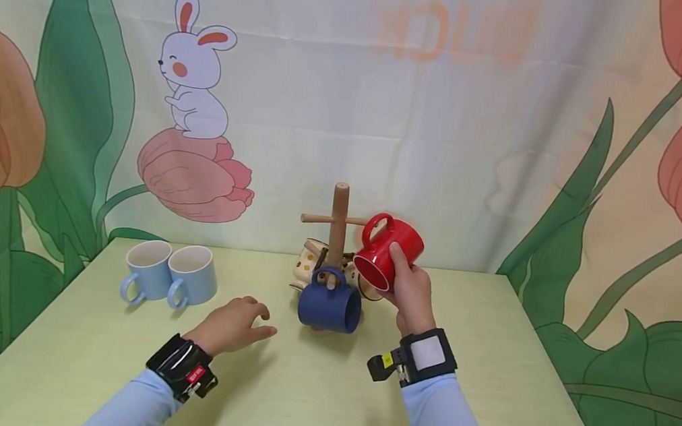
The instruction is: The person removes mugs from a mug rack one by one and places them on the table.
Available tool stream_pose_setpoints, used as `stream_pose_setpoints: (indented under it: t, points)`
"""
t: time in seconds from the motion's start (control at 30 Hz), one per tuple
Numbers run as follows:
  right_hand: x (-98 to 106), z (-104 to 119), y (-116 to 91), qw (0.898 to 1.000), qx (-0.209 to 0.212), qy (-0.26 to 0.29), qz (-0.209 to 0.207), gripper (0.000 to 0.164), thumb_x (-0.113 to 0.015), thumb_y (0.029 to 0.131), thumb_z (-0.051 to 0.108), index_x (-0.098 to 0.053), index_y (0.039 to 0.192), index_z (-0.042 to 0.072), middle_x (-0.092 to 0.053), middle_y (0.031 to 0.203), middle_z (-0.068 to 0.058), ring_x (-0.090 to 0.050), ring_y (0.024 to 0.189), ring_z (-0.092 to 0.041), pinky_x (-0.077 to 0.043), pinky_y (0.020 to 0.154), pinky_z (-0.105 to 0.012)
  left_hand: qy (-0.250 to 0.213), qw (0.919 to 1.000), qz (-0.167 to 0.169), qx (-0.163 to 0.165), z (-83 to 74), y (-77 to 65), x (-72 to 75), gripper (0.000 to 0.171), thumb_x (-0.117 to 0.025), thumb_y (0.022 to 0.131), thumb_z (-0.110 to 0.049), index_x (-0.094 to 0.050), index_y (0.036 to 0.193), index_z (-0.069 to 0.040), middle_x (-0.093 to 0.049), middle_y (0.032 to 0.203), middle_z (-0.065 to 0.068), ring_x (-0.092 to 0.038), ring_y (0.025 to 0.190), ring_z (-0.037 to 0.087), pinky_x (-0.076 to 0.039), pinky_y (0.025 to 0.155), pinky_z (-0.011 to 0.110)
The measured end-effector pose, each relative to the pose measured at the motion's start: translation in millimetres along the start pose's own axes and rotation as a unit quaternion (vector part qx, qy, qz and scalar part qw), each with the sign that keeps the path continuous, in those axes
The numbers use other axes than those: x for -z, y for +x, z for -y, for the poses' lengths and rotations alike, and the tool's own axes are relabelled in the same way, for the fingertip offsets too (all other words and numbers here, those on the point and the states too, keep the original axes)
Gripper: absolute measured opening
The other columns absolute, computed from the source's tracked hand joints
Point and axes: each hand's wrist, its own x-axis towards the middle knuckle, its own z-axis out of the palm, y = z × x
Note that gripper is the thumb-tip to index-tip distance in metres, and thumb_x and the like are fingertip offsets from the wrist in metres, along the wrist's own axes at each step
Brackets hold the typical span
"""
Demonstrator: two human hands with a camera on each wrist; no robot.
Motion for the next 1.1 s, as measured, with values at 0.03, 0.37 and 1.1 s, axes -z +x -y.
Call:
stream_pose_setpoints:
  t: [0.03,0.37,1.1]
  points:
    - [1.2,0.0,-1.8,1.0,0.002,0.001,-0.005,0.08,-0.056,0.095,0.058,-0.034,0.149,0.003,-0.049,0.142,-0.017,-0.056,0.119,-0.035,-0.051,0.094,-0.038,0.0,1.0,-0.001,-0.001,0.5,-0.4,-0.8,0.036,-0.071,0.09,-0.037,-0.07,0.107,-0.005,-0.064,0.103,0.012,-0.061,0.097,0.032,-0.051,0.077,0.05]
    - [10.6,-7.2,-26.2,0.997,0.039,-0.049,-0.045,0.078,-0.057,0.095,0.055,-0.034,0.149,0.003,-0.048,0.143,-0.016,-0.053,0.122,-0.034,-0.049,0.098,-0.044,-0.012,0.9999,0.001,0.012,1.3,-3.0,-0.2,0.042,-0.07,0.091,-0.038,-0.068,0.115,-0.004,-0.065,0.111,0.013,-0.062,0.103,0.032,-0.051,0.081,0.05]
    - [-9.8,-43.0,-70.1,0.955,0.214,-0.202,-0.037,0.081,-0.077,0.088,0.035,-0.032,0.151,0.012,-0.052,0.14,-0.012,-0.057,0.118,-0.035,-0.055,0.085,-0.048,-0.103,0.9943,0.017,-0.023,-10.3,1.8,18.0,0.082,-0.061,0.086,-0.068,-0.052,0.142,-0.01,-0.053,0.142,0.012,-0.048,0.132,0.03,-0.038,0.107,0.05]
